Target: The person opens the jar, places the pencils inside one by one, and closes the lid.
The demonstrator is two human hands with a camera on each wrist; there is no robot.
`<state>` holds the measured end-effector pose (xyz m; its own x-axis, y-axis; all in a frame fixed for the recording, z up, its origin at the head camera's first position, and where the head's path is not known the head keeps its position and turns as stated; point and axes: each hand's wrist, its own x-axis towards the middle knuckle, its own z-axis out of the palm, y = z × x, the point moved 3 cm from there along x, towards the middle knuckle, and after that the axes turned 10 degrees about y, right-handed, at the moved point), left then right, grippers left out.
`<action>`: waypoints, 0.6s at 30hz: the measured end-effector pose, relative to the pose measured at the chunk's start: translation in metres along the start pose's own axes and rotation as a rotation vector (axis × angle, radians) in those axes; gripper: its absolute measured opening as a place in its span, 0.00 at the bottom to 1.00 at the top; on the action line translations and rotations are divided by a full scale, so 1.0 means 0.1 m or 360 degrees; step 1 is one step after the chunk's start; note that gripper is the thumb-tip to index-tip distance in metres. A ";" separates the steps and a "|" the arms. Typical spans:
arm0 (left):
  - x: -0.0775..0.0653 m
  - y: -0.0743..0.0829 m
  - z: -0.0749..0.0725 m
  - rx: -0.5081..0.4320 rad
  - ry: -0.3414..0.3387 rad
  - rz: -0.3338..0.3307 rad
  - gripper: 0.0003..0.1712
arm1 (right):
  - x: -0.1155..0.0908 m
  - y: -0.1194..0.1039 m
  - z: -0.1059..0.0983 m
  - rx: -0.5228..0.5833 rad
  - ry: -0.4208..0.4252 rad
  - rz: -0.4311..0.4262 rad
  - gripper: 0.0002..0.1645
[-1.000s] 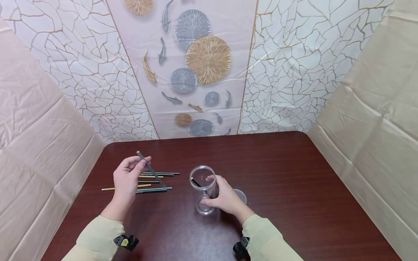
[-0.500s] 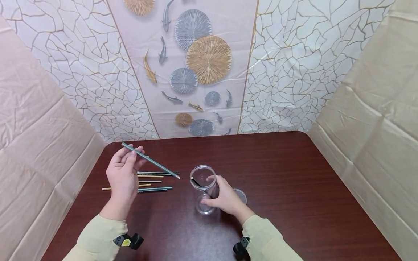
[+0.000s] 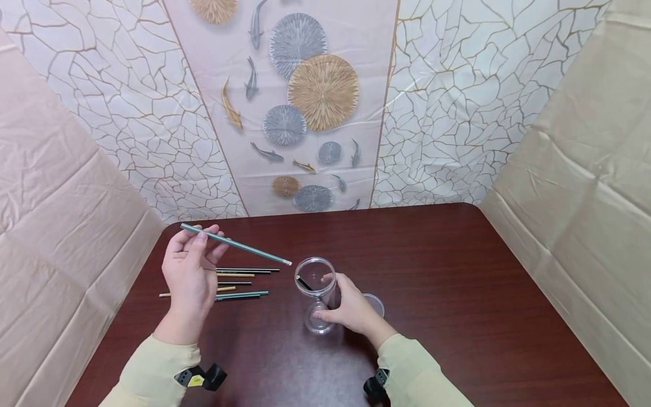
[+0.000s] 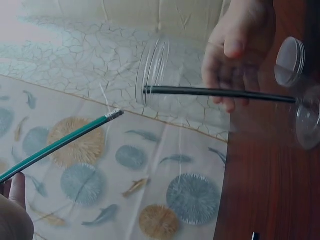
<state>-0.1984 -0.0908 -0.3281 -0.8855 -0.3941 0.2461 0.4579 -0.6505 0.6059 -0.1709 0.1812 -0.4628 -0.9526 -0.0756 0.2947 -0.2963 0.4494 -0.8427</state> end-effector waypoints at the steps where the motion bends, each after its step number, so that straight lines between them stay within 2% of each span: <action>1: -0.01 0.00 0.01 -0.0015 -0.0007 -0.0009 0.10 | 0.00 0.00 0.00 -0.0002 0.0000 -0.0006 0.40; 7: -0.09 -0.06 0.05 -0.0041 -0.0051 -0.0065 0.12 | 0.00 0.00 0.00 -0.0006 0.0014 -0.0007 0.40; 11: -0.14 -0.13 0.05 0.0004 -0.0061 -0.0098 0.11 | 0.00 0.00 -0.01 -0.0002 -0.0003 -0.0029 0.41; 15: -0.21 -0.19 0.04 0.0139 -0.0092 -0.0110 0.09 | 0.01 -0.01 -0.01 0.0015 -0.0005 0.0003 0.41; 18: -0.28 -0.21 0.04 0.0284 -0.0152 -0.0077 0.08 | 0.00 0.00 0.00 0.0018 -0.0006 0.0046 0.40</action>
<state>-0.1839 -0.0632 -0.3444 -0.9135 -0.2965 0.2788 0.4009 -0.5384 0.7412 -0.1712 0.1814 -0.4630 -0.9611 -0.0662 0.2681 -0.2692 0.4415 -0.8559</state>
